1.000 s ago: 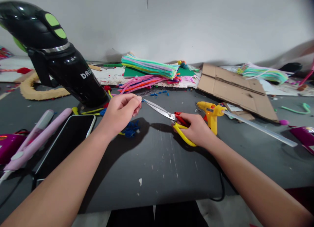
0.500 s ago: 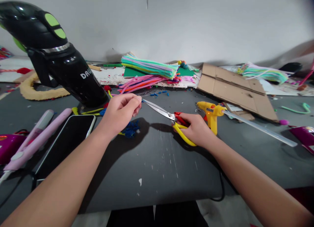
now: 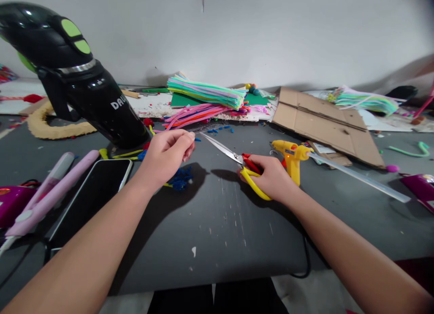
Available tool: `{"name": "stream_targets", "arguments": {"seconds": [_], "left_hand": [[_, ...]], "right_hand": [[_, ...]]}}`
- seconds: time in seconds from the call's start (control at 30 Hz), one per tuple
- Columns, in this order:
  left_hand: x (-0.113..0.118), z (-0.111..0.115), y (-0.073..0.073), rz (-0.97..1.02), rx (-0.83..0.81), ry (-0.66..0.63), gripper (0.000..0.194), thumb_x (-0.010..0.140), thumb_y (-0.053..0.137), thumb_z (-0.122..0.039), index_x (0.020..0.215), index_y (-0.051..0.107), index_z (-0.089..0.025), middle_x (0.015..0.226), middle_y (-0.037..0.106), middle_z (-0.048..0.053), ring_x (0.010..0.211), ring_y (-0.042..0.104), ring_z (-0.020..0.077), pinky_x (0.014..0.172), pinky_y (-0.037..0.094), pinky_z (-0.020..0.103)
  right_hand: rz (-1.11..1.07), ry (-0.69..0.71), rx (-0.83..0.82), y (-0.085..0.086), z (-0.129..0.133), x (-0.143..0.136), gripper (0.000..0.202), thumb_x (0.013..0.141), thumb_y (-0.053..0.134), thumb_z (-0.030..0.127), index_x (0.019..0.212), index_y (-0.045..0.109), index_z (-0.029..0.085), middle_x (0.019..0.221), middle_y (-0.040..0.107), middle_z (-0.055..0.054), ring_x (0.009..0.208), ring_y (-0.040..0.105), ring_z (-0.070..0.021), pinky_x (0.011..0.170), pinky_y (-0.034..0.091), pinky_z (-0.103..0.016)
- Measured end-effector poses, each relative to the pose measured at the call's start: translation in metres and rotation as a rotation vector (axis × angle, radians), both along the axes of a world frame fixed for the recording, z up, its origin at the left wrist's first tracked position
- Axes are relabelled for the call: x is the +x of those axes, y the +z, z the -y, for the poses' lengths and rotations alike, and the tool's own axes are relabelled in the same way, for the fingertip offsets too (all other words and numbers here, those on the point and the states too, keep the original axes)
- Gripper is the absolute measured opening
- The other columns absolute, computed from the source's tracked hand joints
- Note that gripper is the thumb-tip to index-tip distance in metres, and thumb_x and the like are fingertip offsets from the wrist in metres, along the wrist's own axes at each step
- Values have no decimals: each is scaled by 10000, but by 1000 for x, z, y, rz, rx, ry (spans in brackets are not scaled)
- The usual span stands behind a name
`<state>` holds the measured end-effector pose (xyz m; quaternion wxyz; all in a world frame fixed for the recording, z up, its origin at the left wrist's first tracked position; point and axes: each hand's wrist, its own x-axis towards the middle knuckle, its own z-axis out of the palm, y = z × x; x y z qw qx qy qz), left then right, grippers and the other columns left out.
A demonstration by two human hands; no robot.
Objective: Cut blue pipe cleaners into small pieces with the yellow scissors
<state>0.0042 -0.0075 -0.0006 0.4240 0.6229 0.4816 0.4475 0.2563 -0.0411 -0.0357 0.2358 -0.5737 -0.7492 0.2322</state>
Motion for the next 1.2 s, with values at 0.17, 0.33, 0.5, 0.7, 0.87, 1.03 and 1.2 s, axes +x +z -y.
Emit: {"name": "stream_targets", "arguments": {"seconds": [0.17,0.33,0.5,0.7,0.87,1.03,1.2], "left_hand": [[1,0,1,-8,-7,25,320,856,534,-304,562,490,-188,546,455,6,515,434,107,479,358,236],[1,0,1,-25,2,26,321,858,536,-307,561,503,-188,539,460,4,506,438,105,480,363,238],[1,0,0,-26,1,19,313,866,536,-300,576,519,-184,539,458,1,508,441,102,473,356,233],[1,1,1,-24,-3,13,318,869,537,-294,572,516,-182,539,457,0,513,446,101,471,357,231],[1,0,1,0,-16,9,309,865,537,-296,580,516,-182,547,462,3,518,449,103,477,361,230],[1,0,-1,37,-27,-20,295,872,536,-301,604,521,-181,573,481,6,535,451,102,497,375,226],[1,0,-1,34,-21,-12,289,875,531,-295,611,531,-178,570,485,4,533,451,99,498,377,221]], "right_hand": [[-3,34,23,2,2,0,224,744,606,281,654,417,200,602,412,43,592,324,-105,558,256,-255],[-7,47,28,0,2,0,252,750,615,294,646,405,201,599,414,43,590,322,-104,558,259,-257],[1,48,28,-1,1,0,241,748,614,274,648,408,199,600,419,44,594,325,-103,564,258,-259],[16,46,26,0,1,0,253,748,617,271,641,399,200,601,423,44,594,317,-103,563,255,-259],[25,48,35,0,1,0,244,754,612,266,641,406,197,597,428,43,593,318,-103,566,256,-259],[47,29,51,-3,-2,1,255,733,620,262,616,404,192,581,389,45,583,310,-99,547,243,-254],[23,-11,24,-3,-1,1,211,719,595,215,613,415,189,581,355,49,591,300,-99,543,238,-250]]}}
